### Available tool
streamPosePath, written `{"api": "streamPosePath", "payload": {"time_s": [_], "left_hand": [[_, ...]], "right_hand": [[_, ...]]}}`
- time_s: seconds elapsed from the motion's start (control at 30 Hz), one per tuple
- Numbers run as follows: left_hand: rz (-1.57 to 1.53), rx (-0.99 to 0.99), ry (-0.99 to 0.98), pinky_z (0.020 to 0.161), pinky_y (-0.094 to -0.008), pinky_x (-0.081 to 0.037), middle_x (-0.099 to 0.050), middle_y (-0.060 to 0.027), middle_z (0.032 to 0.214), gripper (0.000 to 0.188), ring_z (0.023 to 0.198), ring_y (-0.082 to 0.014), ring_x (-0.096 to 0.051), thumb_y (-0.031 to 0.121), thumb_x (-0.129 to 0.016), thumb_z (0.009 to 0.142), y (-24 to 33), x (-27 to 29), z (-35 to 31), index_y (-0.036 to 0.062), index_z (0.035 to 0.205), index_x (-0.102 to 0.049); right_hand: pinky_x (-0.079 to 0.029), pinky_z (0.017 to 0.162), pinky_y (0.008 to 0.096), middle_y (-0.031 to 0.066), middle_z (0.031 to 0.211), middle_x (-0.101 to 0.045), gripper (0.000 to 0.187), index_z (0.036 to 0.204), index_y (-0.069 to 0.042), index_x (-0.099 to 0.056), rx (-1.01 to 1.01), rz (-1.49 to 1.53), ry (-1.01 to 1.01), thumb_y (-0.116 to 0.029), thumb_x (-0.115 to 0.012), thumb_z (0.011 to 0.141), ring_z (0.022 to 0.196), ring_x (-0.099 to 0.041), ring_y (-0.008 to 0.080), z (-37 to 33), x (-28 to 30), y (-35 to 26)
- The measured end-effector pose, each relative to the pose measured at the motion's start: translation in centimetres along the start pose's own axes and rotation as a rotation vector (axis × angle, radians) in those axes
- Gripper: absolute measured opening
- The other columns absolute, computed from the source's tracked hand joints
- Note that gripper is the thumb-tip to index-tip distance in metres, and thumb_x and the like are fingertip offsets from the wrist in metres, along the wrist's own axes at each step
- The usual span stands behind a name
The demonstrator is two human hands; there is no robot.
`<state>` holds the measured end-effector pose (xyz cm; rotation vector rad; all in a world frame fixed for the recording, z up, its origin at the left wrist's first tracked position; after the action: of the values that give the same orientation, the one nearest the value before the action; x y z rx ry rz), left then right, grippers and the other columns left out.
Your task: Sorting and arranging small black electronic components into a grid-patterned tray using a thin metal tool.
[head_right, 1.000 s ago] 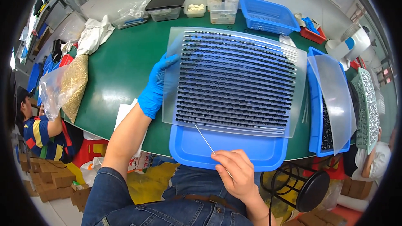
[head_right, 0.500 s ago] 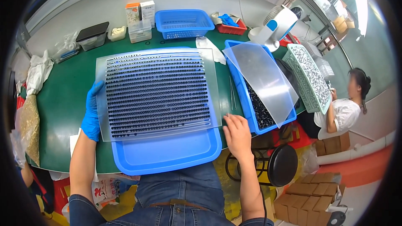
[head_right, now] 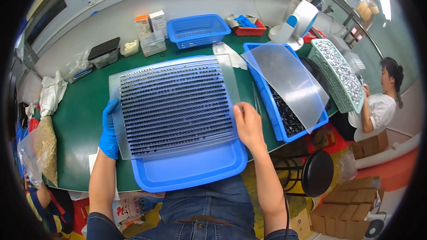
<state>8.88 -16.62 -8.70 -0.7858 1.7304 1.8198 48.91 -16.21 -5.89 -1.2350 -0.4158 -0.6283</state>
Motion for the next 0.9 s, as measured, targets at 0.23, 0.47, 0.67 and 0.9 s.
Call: {"api": "streamPosePath", "payload": {"time_s": [0.23,0.47,0.67,0.9], "left_hand": [[-0.093,-0.020,-0.085,0.114,-0.0387,-0.034,-0.048,-0.0162,0.145,0.061,0.134,-0.0257,-0.046,0.024,-0.055,0.095,1.1,-2.5,-0.8,-0.0004,0.148,-0.038],[0.176,-0.075,-0.090,0.118,-0.0432,-0.029,-0.038,-0.0129,0.153,0.074,0.139,-0.0281,-0.040,0.041,-0.058,0.093,2.0,-2.1,-1.4,0.0095,0.154,-0.029],[0.353,-0.166,-0.083,0.115,-0.0424,-0.033,-0.039,-0.0151,0.152,0.092,0.137,-0.0277,-0.042,0.063,-0.058,0.087,3.0,-3.5,-0.2,0.0045,0.152,-0.029],[0.366,-0.111,-0.086,0.117,-0.0418,-0.031,-0.036,-0.0156,0.154,0.099,0.139,-0.0290,-0.039,0.069,-0.054,0.086,3.9,-3.2,-0.2,0.0036,0.153,-0.025]], "right_hand": [[-0.038,0.056,0.0216,-0.0014,0.071,-0.054,0.018,0.091,0.003,-0.060,-0.137,0.327,0.036,-0.014,-0.062,0.097,0.064,-0.046,0.0043,-1.2,-0.3,1.5],[-0.035,0.055,0.0232,-0.0011,0.069,-0.050,0.020,0.088,0.001,-0.058,-0.066,0.287,0.121,-0.015,-0.057,0.099,0.062,-0.042,0.0063,-1.8,0.5,0.9],[-0.035,0.053,0.0250,0.0008,0.068,-0.051,0.020,0.088,0.002,-0.059,-0.044,0.332,0.112,-0.015,-0.054,0.099,0.060,-0.043,0.0079,-1.7,-0.2,2.0],[-0.028,0.047,0.0187,-0.0062,0.065,-0.043,0.022,0.090,-0.003,-0.057,-0.035,0.419,0.085,-0.018,-0.050,0.103,0.054,-0.035,0.0015,-1.8,-1.4,2.2]]}}
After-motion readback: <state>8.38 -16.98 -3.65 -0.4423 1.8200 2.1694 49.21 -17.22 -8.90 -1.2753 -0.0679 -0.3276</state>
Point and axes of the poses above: each hand's wrist, its own z-axis towards the middle knuckle, its own x-axis out of the back of the hand, y = z × x, the point moved 1 cm from there along z, towards the middle knuckle
